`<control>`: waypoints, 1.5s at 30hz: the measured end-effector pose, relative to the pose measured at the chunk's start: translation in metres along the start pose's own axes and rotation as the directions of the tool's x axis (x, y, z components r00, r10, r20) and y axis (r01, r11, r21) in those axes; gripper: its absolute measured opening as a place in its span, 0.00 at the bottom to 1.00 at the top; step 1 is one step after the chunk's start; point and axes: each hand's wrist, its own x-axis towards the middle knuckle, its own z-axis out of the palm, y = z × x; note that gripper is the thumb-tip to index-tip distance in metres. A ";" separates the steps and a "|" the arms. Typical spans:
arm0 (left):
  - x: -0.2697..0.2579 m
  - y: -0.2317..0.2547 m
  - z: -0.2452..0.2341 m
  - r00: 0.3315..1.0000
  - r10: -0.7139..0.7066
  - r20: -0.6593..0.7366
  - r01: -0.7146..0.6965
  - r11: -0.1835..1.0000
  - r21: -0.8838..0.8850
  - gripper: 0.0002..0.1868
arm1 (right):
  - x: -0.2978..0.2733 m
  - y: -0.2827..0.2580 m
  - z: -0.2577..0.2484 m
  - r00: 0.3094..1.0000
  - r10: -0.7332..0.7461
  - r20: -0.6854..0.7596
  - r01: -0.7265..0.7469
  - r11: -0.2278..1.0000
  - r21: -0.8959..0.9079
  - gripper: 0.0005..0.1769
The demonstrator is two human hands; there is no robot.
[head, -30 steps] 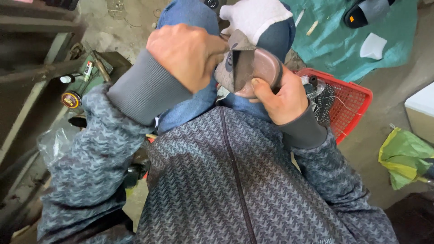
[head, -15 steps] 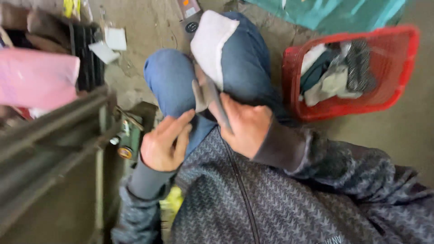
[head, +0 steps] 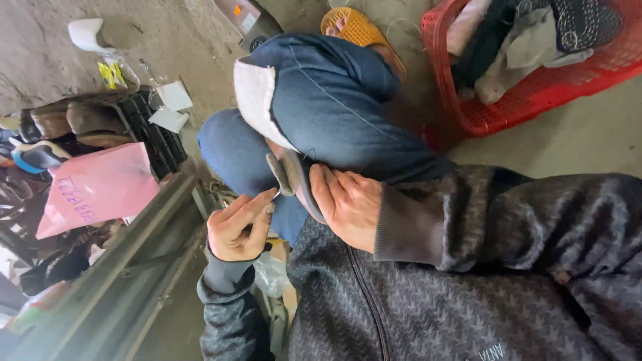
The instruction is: Hand-stitching the sole of a sandal using a stitching awl, thread, and a lighter to finish the ends.
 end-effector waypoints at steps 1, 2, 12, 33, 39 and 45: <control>0.005 0.005 0.000 1.000 -0.005 0.010 0.005 1.000 0.000 0.14 | 0.000 0.001 -0.002 1.000 0.008 0.002 -0.008 1.000 0.007 0.25; 0.011 0.009 0.000 1.000 0.001 0.017 -0.001 1.000 -0.019 0.13 | 0.002 0.004 -0.004 1.000 -0.017 -0.003 0.017 1.000 -0.003 0.24; 0.008 0.012 0.013 0.998 -0.046 -0.030 0.043 0.994 -0.105 0.12 | 0.006 0.007 -0.009 0.999 -0.048 -0.016 0.048 0.999 -0.021 0.23; -0.049 -0.030 0.009 0.956 -0.268 -0.120 0.244 0.953 -0.180 0.08 | 0.026 -0.011 -0.025 0.995 -0.094 0.020 0.084 0.946 0.314 0.34; -0.049 -0.027 0.001 0.916 -0.399 -0.037 0.361 0.862 -0.355 0.08 | 0.077 0.020 -0.057 0.993 -0.101 -0.055 0.111 0.965 0.236 0.20; -0.054 -0.029 0.000 0.901 -0.431 -0.043 0.372 0.819 -0.436 0.09 | 0.084 0.014 -0.012 0.984 -0.159 -0.082 0.176 0.939 0.296 0.19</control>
